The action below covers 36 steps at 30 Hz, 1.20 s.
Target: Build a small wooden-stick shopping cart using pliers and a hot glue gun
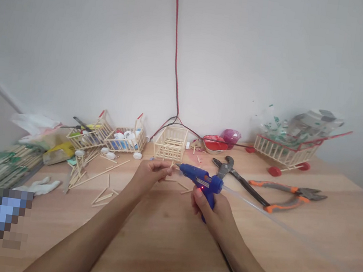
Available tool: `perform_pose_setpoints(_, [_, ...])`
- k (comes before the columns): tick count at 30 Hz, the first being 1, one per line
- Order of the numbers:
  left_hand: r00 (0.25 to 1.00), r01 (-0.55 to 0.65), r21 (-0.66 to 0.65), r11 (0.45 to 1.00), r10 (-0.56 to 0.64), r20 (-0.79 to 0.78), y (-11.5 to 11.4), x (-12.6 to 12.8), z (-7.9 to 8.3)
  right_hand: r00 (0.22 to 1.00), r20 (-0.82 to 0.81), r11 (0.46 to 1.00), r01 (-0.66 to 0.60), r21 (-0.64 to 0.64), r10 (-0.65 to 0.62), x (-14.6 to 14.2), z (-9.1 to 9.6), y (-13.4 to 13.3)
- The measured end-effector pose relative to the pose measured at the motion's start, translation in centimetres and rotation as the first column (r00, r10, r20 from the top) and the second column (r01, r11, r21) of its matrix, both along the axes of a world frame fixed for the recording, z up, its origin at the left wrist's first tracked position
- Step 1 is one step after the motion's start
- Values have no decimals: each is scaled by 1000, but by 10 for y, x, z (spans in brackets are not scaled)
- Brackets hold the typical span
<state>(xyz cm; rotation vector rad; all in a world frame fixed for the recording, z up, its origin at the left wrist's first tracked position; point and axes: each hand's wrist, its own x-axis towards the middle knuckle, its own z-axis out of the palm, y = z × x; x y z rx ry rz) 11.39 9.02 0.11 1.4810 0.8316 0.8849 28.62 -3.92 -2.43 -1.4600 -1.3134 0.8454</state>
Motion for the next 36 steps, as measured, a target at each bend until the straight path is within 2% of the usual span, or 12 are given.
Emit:
perform_pose_setpoints(7, [998, -36, 15, 999, 36, -44, -1, 0, 2, 999, 11, 998, 53, -37, -53, 2, -3, 0])
perform_pose_setpoints(19, [994, -64, 62, 996, 69, -80, -4, -3, 10, 994, 87, 996, 70, -55, -65, 0, 1, -1])
perform_pose_setpoints(29, [997, -39, 92, 995, 44, -58, -4, -4, 5, 996, 85, 1000, 22, -21, -20, 1, 0, -1])
perform_pose_setpoints(36, [997, -36, 108, 993, 43, -57, -4, -4, 7, 997, 61, 999, 45, 5, -45, 1, 1, -2])
